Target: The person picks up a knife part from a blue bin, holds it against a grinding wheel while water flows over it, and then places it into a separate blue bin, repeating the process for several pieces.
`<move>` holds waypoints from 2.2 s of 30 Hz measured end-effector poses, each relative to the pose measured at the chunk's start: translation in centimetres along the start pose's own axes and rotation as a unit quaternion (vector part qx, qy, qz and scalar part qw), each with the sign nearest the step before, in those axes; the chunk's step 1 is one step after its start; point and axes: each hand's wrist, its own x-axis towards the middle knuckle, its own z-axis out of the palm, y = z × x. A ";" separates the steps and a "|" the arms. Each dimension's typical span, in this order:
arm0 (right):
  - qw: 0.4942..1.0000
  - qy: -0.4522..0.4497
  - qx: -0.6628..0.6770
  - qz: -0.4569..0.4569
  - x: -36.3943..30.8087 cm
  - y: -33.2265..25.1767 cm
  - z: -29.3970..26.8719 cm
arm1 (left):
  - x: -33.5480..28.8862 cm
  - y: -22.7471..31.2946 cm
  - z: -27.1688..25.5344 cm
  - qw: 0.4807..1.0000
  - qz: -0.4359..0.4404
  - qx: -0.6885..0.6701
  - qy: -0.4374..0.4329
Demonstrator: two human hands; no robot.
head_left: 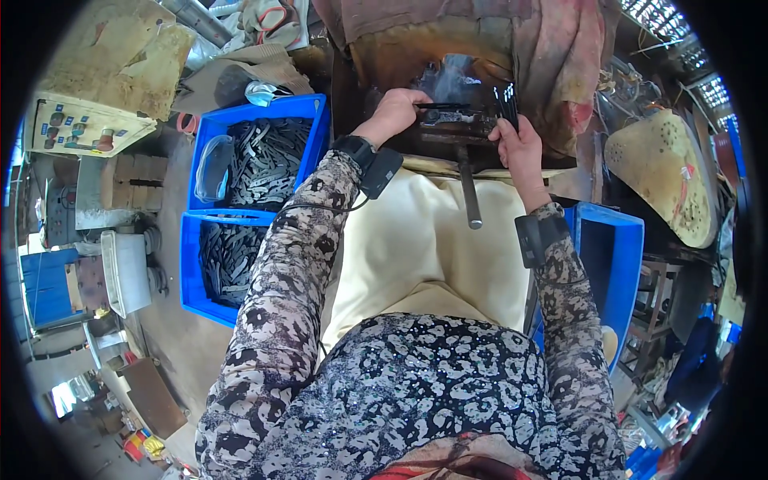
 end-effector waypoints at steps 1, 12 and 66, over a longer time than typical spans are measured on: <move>1.000 -0.004 0.002 -0.003 0.1 0.0 -0.1 | 0.1 0.4 -0.1 1.000 0.001 0.002 -0.004; 0.999 0.001 -0.030 -0.013 0.5 0.7 1.0 | -1.5 0.5 -1.9 0.994 0.001 0.097 0.058; 0.979 0.026 -0.203 -0.014 3.4 3.3 -2.1 | -38.0 -14.6 -8.8 0.838 -0.201 0.506 0.033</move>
